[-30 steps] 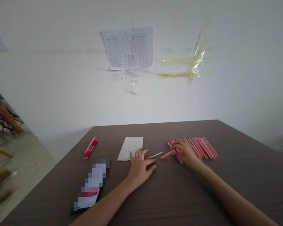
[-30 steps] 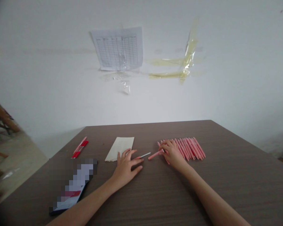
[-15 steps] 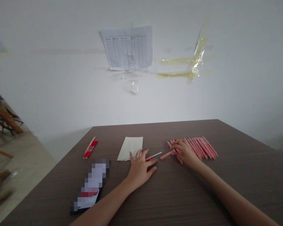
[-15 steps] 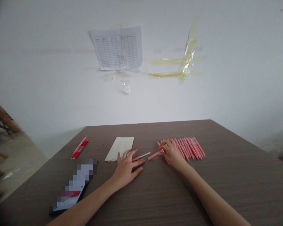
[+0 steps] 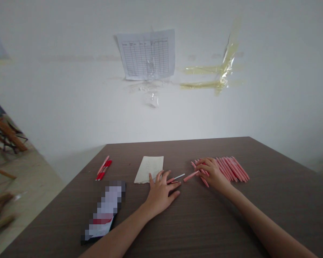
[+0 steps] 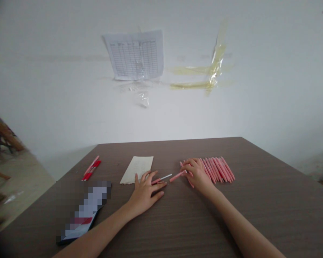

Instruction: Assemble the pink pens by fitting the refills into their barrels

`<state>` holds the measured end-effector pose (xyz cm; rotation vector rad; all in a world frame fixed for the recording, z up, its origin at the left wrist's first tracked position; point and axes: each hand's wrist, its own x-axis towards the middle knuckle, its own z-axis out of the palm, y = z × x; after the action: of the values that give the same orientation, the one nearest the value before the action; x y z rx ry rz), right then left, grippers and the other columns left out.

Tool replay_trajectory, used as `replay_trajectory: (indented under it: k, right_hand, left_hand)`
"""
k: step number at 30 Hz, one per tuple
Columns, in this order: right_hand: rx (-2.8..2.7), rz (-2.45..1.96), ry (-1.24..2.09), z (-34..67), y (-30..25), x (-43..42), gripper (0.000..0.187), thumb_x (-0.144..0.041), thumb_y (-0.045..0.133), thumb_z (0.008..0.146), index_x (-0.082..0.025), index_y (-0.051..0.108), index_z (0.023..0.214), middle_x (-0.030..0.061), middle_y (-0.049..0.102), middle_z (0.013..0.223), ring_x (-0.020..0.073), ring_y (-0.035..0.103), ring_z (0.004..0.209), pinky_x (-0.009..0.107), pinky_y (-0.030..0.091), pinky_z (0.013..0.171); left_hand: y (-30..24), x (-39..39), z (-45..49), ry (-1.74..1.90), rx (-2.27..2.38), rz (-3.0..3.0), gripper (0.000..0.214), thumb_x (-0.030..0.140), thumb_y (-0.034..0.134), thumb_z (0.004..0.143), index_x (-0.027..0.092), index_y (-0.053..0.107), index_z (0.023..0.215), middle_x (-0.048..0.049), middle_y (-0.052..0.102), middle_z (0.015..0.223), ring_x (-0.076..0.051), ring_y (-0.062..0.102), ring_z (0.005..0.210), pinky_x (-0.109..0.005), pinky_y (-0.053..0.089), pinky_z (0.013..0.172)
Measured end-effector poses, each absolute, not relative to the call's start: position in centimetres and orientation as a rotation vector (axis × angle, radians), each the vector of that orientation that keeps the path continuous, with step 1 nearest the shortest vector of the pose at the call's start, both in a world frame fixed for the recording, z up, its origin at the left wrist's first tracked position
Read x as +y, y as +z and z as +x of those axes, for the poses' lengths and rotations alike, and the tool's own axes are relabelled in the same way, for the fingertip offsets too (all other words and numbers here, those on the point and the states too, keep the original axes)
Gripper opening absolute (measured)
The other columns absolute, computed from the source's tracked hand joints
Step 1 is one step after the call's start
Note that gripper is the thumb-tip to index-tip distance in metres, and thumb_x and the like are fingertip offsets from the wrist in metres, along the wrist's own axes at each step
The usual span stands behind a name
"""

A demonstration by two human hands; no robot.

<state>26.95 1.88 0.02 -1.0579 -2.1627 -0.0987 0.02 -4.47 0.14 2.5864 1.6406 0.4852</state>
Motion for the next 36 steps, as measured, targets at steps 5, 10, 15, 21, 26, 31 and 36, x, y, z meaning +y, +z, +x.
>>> replay_trajectory:
  k: [5, 10, 15, 21, 26, 31, 36]
  right_hand:
    - [-2.161, -1.066, -0.100, 26.99, -0.02, 1.93, 0.009, -0.021, 0.069, 0.081, -0.026, 0.071, 0.088, 0.0065, 0.066, 0.103, 0.0268, 0.052, 0.107, 0.044, 0.043, 0.092]
    - [-2.168, -1.050, -0.093, 27.06, -0.05, 2.03, 0.010, -0.023, 0.069, 0.082, -0.028, 0.071, 0.090, 0.0064, 0.066, 0.104, 0.0270, 0.052, 0.108, 0.045, 0.043, 0.092]
    - [-2.162, -1.053, -0.081, 27.00, 0.01, 1.87, 0.009, -0.025, 0.070, 0.082, -0.028, 0.072, 0.090, 0.0063, 0.066, 0.103, 0.0274, 0.051, 0.107, 0.045, 0.043, 0.093]
    - [-2.178, -1.066, -0.111, 26.98, 0.21, 1.84, 0.011, -0.025, 0.069, 0.083, -0.030, 0.073, 0.092, 0.0069, 0.067, 0.104, 0.0279, 0.052, 0.108, 0.046, 0.045, 0.091]
    - [-2.179, -1.052, -0.100, 27.02, 0.18, 1.88, 0.011, -0.028, 0.068, 0.084, -0.030, 0.073, 0.093, 0.0070, 0.067, 0.103, 0.0277, 0.053, 0.107, 0.046, 0.045, 0.092]
    - [-2.175, -1.063, -0.090, 27.01, -0.17, 1.92, 0.009, -0.027, 0.070, 0.083, -0.029, 0.074, 0.090, 0.0068, 0.067, 0.103, 0.0282, 0.051, 0.107, 0.047, 0.045, 0.092]
    - [-2.186, -1.069, -0.095, 27.04, -0.56, 2.19, 0.009, -0.026, 0.069, 0.083, -0.029, 0.074, 0.091, 0.0071, 0.067, 0.104, 0.0282, 0.051, 0.107, 0.047, 0.046, 0.092]
  left_hand:
    - [0.11, -4.49, 0.03, 0.482, 1.639, 2.592, 0.034, 0.052, 0.052, 0.089, 0.052, 0.057, 0.123, -0.0050, 0.041, 0.148, -0.037, 0.029, 0.138, -0.080, 0.004, 0.102]
    - [0.21, -4.50, 0.18, 0.471, 1.639, 2.583, 0.034, 0.049, 0.053, 0.089, 0.051, 0.057, 0.123, -0.0056, 0.041, 0.147, -0.037, 0.029, 0.138, -0.080, 0.004, 0.102]
    - [0.13, -4.46, 0.14, 0.463, 1.644, 2.576, 0.035, 0.049, 0.053, 0.089, 0.051, 0.056, 0.124, -0.0044, 0.040, 0.148, -0.037, 0.028, 0.139, -0.081, 0.002, 0.102]
    - [0.48, -4.59, 0.21, 0.447, 1.647, 2.568, 0.036, 0.047, 0.054, 0.089, 0.052, 0.056, 0.124, -0.0042, 0.041, 0.148, -0.036, 0.030, 0.138, -0.081, 0.005, 0.102]
    - [0.36, -4.50, 0.21, 0.460, 1.641, 2.560, 0.039, 0.046, 0.056, 0.088, 0.054, 0.053, 0.126, -0.0041, 0.040, 0.149, -0.037, 0.029, 0.138, -0.080, 0.005, 0.102]
    - [0.08, -4.36, 0.11, 0.449, 1.654, 2.572, 0.041, 0.048, 0.054, 0.089, 0.051, 0.052, 0.129, -0.0067, 0.040, 0.149, -0.037, 0.030, 0.138, -0.080, 0.004, 0.102]
    - [0.20, -4.37, 0.12, 0.444, 1.651, 2.574, 0.039, 0.048, 0.054, 0.089, 0.051, 0.054, 0.127, -0.0060, 0.040, 0.149, -0.037, 0.030, 0.138, -0.081, 0.004, 0.102]
